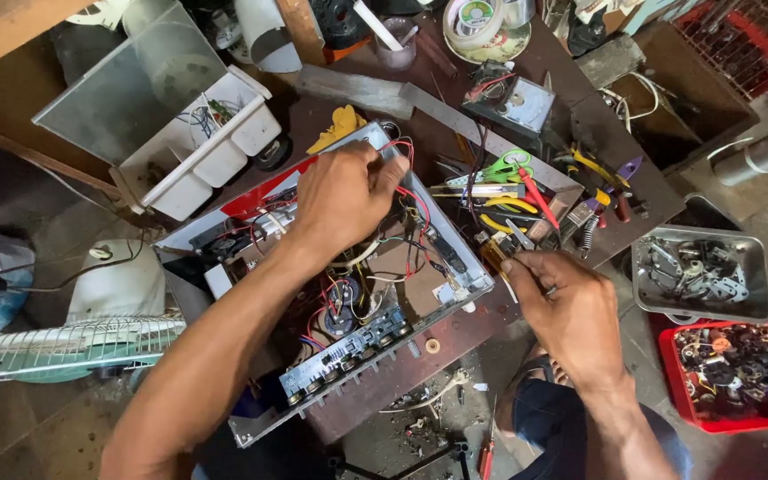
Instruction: The person works on an open electronic device, using pliers to strip and twist wires connected to a circuit board. They also use a lighter to heat a wire connection and handle a blue zip tie.
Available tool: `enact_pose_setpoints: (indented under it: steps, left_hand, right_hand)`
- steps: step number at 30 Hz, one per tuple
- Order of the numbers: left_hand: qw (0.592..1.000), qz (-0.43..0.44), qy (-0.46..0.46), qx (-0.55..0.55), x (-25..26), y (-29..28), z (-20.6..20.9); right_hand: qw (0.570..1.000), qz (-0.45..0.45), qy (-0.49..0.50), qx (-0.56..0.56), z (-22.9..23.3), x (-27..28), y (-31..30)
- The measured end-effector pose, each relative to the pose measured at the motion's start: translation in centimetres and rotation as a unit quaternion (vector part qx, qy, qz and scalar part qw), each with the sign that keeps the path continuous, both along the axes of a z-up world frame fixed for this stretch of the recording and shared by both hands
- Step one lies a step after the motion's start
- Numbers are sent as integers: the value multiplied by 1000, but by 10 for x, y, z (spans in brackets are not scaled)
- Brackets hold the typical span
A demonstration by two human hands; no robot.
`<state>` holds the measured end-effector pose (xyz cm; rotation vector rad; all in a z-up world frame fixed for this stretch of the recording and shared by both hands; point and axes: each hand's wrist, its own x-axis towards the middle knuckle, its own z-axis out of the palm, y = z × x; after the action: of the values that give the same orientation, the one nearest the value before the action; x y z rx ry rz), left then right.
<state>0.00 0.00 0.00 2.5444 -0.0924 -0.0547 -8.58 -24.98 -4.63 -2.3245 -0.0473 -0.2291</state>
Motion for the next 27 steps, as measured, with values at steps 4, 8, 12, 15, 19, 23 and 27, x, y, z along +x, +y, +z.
enact_pose_setpoints:
  steps: [4, 8, 12, 15, 19, 23, 27]
  left_hand:
    - [1000, -16, -3, -10, 4, 2, -13]
    - [1000, -25, 11, 5, 10, 8, -30]
    - [999, -49, 11, -2, 11, 9, -35]
    - [999, -49, 5, 1, 12, 7, -31]
    - [999, -53, -6, -8, 7, 5, -23]
    - [997, -79, -21, -3, 3, 4, -11]
    - [986, -110, -121, 29, 7, 9, -22]
  right_hand:
    - [1000, 8, -12, -5, -9, 2, -6]
    - [1000, 17, -25, 9, -14, 4, -8]
    - [999, 35, -10, 12, -8, 2, -7]
    - [998, 55, 12, 16, -4, -1, -9]
    - [996, 82, 42, 19, 4, 1, -17]
    - [918, 181, 351, 34, 16, 1, -39]
    - [872, 192, 449, -22, 23, -4, -38]
